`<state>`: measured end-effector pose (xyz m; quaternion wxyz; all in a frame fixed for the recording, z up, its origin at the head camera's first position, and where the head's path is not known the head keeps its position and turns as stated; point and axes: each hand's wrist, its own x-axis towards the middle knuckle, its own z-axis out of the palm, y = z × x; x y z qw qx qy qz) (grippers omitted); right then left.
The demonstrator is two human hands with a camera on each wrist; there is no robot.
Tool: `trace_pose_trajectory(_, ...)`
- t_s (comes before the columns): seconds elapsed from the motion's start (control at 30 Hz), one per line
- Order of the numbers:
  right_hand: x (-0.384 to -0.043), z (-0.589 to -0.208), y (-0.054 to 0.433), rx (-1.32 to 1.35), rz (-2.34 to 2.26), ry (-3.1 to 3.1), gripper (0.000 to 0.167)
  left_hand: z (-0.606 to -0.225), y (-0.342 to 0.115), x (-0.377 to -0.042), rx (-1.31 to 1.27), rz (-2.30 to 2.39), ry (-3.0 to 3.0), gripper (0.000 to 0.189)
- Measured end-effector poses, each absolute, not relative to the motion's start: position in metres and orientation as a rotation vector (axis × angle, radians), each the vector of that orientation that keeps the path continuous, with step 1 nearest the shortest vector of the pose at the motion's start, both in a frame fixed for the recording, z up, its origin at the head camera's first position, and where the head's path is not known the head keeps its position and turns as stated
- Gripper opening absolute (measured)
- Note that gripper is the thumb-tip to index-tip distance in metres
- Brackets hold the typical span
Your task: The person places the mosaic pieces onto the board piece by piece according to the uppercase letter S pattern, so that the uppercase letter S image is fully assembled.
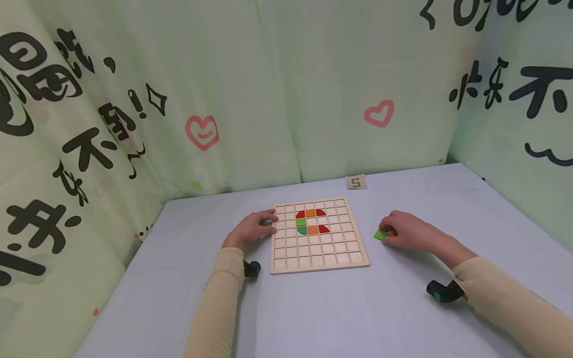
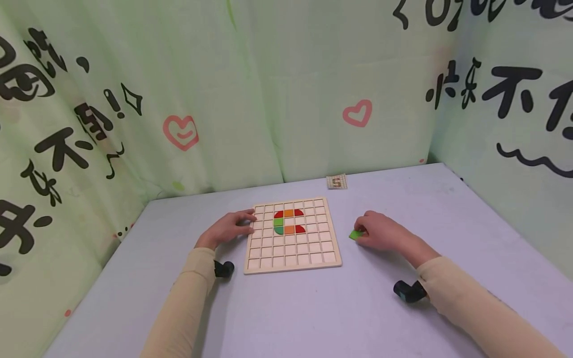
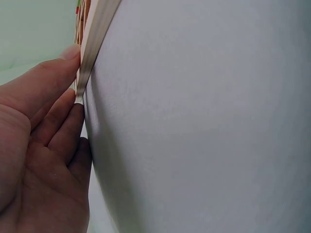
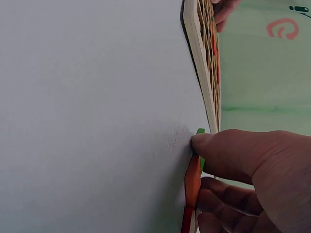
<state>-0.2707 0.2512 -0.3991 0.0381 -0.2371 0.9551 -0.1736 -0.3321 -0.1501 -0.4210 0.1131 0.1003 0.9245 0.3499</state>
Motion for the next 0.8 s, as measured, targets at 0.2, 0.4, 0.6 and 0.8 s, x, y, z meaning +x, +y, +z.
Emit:
trace_pose_trajectory(0.2, -0.269, -0.404, 0.243, -0.767, -0.508, 2.971, 0.02, -0.423, -0.151, -0.333, 0.298, 1.016, 2.72, 0.034)
trace_pose_trajectory(0.4, -0.273, -0.407, 0.235, -0.81, -0.509, 2.987, 0.016, -0.422, -0.15, -0.332, 0.291, 1.019, 2.72, 0.034)
trace_pose_trajectory(0.6, -0.278, -0.408, 0.229, -0.784, -0.523, 2.989, 0.019, -0.42, -0.15, -0.332, 0.302, 1.017, 2.721, 0.035)
trace_pose_trajectory(0.8, -0.284, -0.409, 0.226, -0.717, -0.547, 3.0, 0.022, -0.419, -0.151, -0.331, 0.314, 1.021, 2.714, 0.035)
